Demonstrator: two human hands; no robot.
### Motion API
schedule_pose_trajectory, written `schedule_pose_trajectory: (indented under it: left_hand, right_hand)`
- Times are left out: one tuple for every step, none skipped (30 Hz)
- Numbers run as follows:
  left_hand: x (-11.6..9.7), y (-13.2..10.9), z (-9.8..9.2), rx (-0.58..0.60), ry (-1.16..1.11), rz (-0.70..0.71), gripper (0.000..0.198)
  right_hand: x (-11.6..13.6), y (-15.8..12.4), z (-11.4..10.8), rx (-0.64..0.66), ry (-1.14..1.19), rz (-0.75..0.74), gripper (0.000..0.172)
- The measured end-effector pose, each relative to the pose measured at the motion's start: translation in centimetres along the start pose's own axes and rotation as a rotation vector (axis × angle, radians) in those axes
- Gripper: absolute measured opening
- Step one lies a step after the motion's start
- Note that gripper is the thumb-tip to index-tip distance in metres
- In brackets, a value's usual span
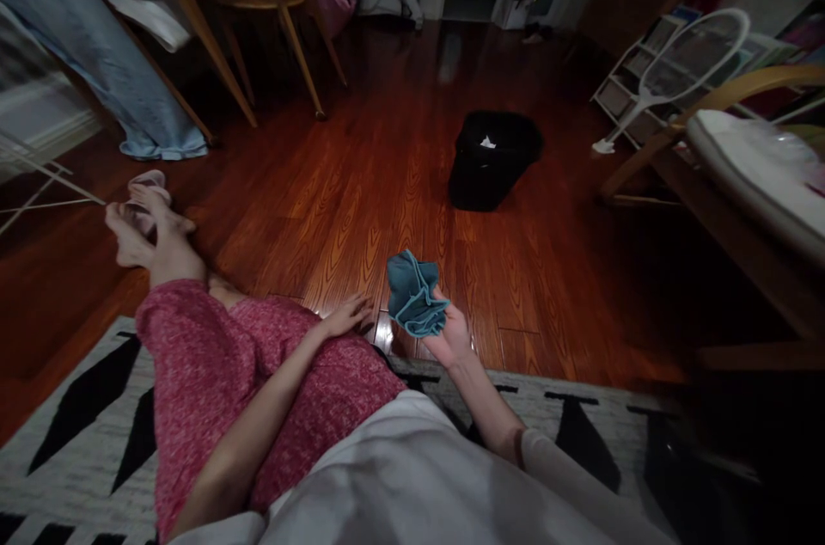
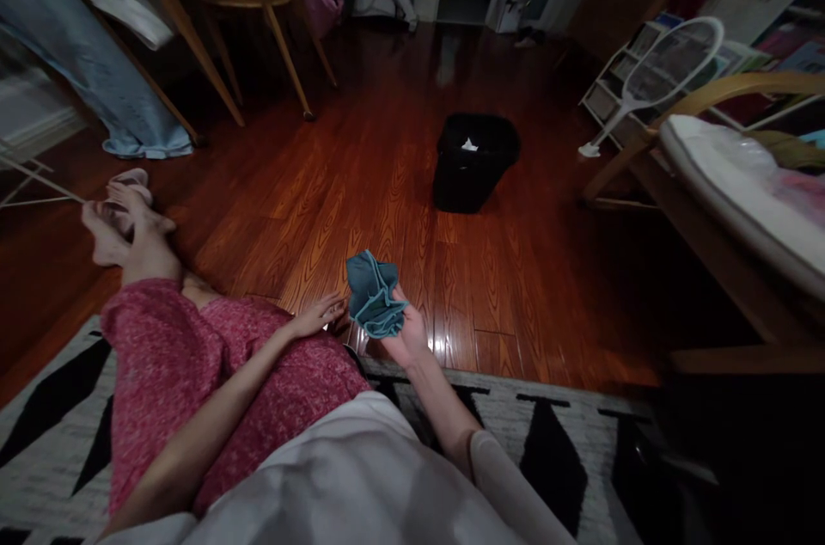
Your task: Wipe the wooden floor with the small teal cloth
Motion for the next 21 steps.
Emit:
schedule_pose_trajectory:
  left_hand:
    - [-1.9,-0.4,0.2,-0.020,-0.108,0.053,0.057]
    - [-3.7,-0.9,0.3,-0.043,-0.222,0.104,0.055]
    - [-5.7,-1.3,0.6,-0.058,-0.331,0.156,0.054]
    - [-7.5,-1.6,0.8,-0.074,-0.424,0.207,0.053]
    - [-9.3,-2.0,1.0,-0.101,-0.493,0.256,0.052]
    - [-10.9,-2.3,1.1,-0.128,-0.532,0.297,0.051]
    - [-12.1,-2.6,1.2,-0.162,-0.549,0.321,0.050]
    - [-12.9,-2.8,1.2,-0.210,-0.556,0.332,0.049]
    - [-13.4,-3.1,1.1,-0.266,-0.558,0.333,0.047]
    - [-13.6,-3.5,0.9,-0.325,-0.564,0.325,0.044]
    - [-13.5,-3.8,0.6,-0.380,-0.576,0.314,0.043]
    - [-13.4,-4.1,0.4,-0.423,-0.595,0.303,0.042]
    - [-13.2,-4.4,0.2,-0.455,-0.625,0.293,0.043]
    - [-12.9,-4.7,0.0,-0.475,-0.667,0.286,0.045]
    - [-12.8,-4.8,-0.1,-0.485,-0.719,0.282,0.046]
    - [-12.7,-4.9,-0.2,-0.490,-0.780,0.282,0.047]
    - [-12.6,-5.0,-0.4,-0.497,-0.850,0.285,0.046]
    - [-12.6,-5.0,-0.5,-0.501,-0.924,0.289,0.044]
    - [-12.5,-5.0,-0.6,-0.507,-0.999,0.292,0.041]
    - [-12.3,-5.0,-0.7,-0.517,-1.072,0.289,0.038]
    - [-12.1,-5.0,-0.8,-0.530,-1.141,0.280,0.035]
  right_hand:
    - [0.0,0.0,0.1,0.002,-0.017,-0.007,0.023]
    - [0.0,0.1,0.2,0.003,-0.037,-0.015,0.024]
    - [0.0,0.1,0.2,0.005,-0.060,-0.023,0.025]
    - [-0.1,0.2,0.3,0.007,-0.085,-0.027,0.026]
    - [-0.2,0.2,0.3,0.009,-0.114,-0.029,0.028]
    - [-0.4,0.3,0.4,0.012,-0.143,-0.028,0.029]
    - [-0.5,0.3,0.5,0.014,-0.171,-0.027,0.031]
    - [-0.6,0.4,0.5,0.014,-0.197,-0.028,0.033]
    - [-0.7,0.4,0.6,0.010,-0.221,-0.032,0.035]
    - [-0.7,0.4,0.7,0.003,-0.243,-0.037,0.037]
    - [-0.6,0.4,0.8,-0.004,-0.263,-0.042,0.038]
    - [-0.6,0.4,1.0,-0.009,-0.282,-0.045,0.039]
    - [-0.6,0.3,1.3,-0.007,-0.300,-0.045,0.040]
    - [-0.6,0.3,1.6,0.005,-0.317,-0.040,0.040]
    - [-0.5,0.4,1.9,0.025,-0.335,-0.034,0.041]
    - [-0.5,0.5,2.1,0.050,-0.357,-0.028,0.042]
    - [-0.3,0.7,2.2,0.079,-0.388,-0.019,0.045]
    - [0.0,1.2,2.1,0.108,-0.433,-0.010,0.046]
    - [0.4,1.8,1.7,0.136,-0.497,-0.005,0.048]
    - [1.3,2.8,1.1,0.155,-0.585,-0.011,0.047]
    - [2.6,4.1,0.3,0.156,-0.696,-0.032,0.046]
Point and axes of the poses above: each hand's wrist, its own y-axis towards the middle knuckle, its own z-axis out of the palm, x = y × z, the point moved 10 cm from there along y, towards the middle knuckle, and after that the axes turned 12 degrees about x, right-handed, at the moved point
